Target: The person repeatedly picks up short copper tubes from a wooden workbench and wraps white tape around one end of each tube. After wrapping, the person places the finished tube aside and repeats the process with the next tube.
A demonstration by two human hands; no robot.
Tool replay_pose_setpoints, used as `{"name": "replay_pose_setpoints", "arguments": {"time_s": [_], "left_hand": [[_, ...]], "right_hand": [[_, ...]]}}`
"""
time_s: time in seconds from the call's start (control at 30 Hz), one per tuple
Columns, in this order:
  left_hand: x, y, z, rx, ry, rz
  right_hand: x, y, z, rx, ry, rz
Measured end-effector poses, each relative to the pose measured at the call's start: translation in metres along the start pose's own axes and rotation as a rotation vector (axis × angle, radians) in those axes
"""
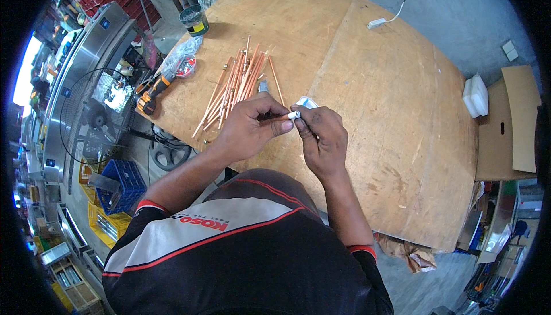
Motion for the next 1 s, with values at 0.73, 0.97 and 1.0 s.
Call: {"name": "replay_pose_setpoints", "arguments": {"time_s": [0.73,0.97,1.0], "left_hand": [[0.003,-0.003,0.002,-0.182,0.133,-0.233],[0.007,0.012,-0.007,-0.259,0.195,-0.360],[0.008,0.011,-0.009,-0.256,0.195,-0.344]], "right_hand": [[0.001,-0.002,-0.004,0.053,0.014,0.087],[0.006,-0.007,-0.006,0.042,0.005,0.108],[0.006,-0.006,-0.006,0.032,0.011,0.103]]}}
Point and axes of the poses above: each hand's wrist, its own z-axis towards the middle knuckle, its own x-axis out of the palm, y = z × x, the point moved 2 cm from there along z, towards the middle knuckle, and after that the axes turned 6 degrees about -x, right-handed, at the moved point
